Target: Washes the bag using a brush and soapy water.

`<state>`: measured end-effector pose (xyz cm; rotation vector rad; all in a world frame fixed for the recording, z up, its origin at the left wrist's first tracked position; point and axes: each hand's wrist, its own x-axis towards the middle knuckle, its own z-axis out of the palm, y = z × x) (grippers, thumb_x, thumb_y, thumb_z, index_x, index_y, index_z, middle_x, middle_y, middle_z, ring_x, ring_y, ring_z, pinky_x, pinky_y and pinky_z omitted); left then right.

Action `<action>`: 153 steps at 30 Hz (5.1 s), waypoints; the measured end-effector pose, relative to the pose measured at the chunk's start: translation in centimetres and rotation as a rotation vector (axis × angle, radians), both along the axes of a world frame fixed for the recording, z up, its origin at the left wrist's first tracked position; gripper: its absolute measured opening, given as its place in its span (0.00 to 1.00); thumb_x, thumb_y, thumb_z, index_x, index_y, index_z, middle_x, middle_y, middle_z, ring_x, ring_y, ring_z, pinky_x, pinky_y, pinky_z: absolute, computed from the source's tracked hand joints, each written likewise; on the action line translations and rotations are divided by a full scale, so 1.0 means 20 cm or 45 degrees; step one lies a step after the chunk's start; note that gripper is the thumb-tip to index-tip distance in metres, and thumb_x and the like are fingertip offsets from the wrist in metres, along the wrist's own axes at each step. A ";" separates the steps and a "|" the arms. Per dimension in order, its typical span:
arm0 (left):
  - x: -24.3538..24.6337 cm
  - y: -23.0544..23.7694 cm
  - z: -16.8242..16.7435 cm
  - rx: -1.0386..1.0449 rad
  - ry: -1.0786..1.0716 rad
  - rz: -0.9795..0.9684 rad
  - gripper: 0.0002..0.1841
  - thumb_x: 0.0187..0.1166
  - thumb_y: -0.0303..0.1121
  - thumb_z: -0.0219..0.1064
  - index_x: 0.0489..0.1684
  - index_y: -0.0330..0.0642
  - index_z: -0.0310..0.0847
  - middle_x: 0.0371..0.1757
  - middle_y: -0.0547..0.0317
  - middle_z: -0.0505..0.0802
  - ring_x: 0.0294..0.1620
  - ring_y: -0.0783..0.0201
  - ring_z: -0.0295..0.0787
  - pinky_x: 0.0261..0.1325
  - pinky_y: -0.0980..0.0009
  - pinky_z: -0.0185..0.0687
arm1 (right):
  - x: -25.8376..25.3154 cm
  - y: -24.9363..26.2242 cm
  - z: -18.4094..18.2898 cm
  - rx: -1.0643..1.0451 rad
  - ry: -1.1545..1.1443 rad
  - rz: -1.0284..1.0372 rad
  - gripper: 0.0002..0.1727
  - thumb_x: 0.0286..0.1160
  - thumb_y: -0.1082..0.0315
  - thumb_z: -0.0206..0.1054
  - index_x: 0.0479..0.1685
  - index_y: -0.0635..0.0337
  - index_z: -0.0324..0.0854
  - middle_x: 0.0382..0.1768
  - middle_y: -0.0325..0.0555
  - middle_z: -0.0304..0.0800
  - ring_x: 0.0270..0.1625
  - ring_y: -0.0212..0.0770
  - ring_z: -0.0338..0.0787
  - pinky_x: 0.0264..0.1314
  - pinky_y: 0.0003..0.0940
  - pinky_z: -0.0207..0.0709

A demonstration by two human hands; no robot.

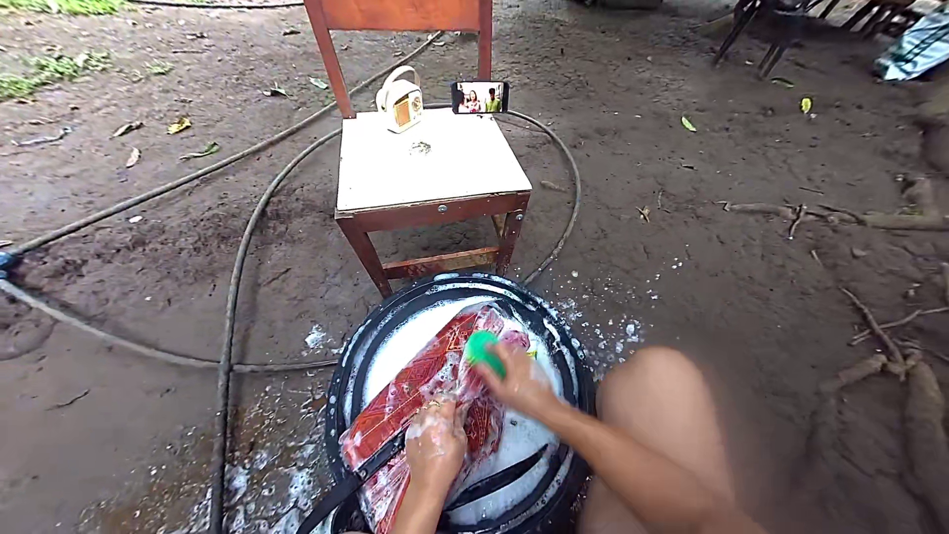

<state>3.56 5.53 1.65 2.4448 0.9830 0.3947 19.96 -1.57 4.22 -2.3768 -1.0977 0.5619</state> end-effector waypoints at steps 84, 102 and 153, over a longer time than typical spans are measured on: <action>0.04 -0.01 0.09 -0.330 0.720 -0.122 0.19 0.89 0.38 0.59 0.71 0.40 0.84 0.68 0.41 0.90 0.74 0.43 0.84 0.74 0.44 0.76 | -0.07 -0.15 -0.11 0.268 0.149 0.093 0.32 0.74 0.59 0.68 0.74 0.71 0.74 0.66 0.67 0.84 0.68 0.58 0.87 0.72 0.50 0.78; 0.02 0.00 0.06 -0.351 0.649 -0.144 0.21 0.89 0.41 0.61 0.71 0.39 0.84 0.69 0.41 0.89 0.74 0.44 0.84 0.76 0.44 0.75 | -0.09 -0.15 -0.15 0.349 0.181 0.035 0.33 0.71 0.61 0.71 0.73 0.74 0.72 0.66 0.66 0.85 0.67 0.55 0.88 0.72 0.45 0.79; 0.02 0.01 0.07 -0.380 0.662 -0.166 0.21 0.89 0.42 0.60 0.70 0.37 0.84 0.69 0.40 0.89 0.74 0.43 0.83 0.75 0.44 0.74 | -0.11 -0.15 -0.21 0.440 0.194 -0.010 0.33 0.68 0.63 0.73 0.70 0.75 0.72 0.61 0.67 0.86 0.61 0.54 0.90 0.68 0.43 0.82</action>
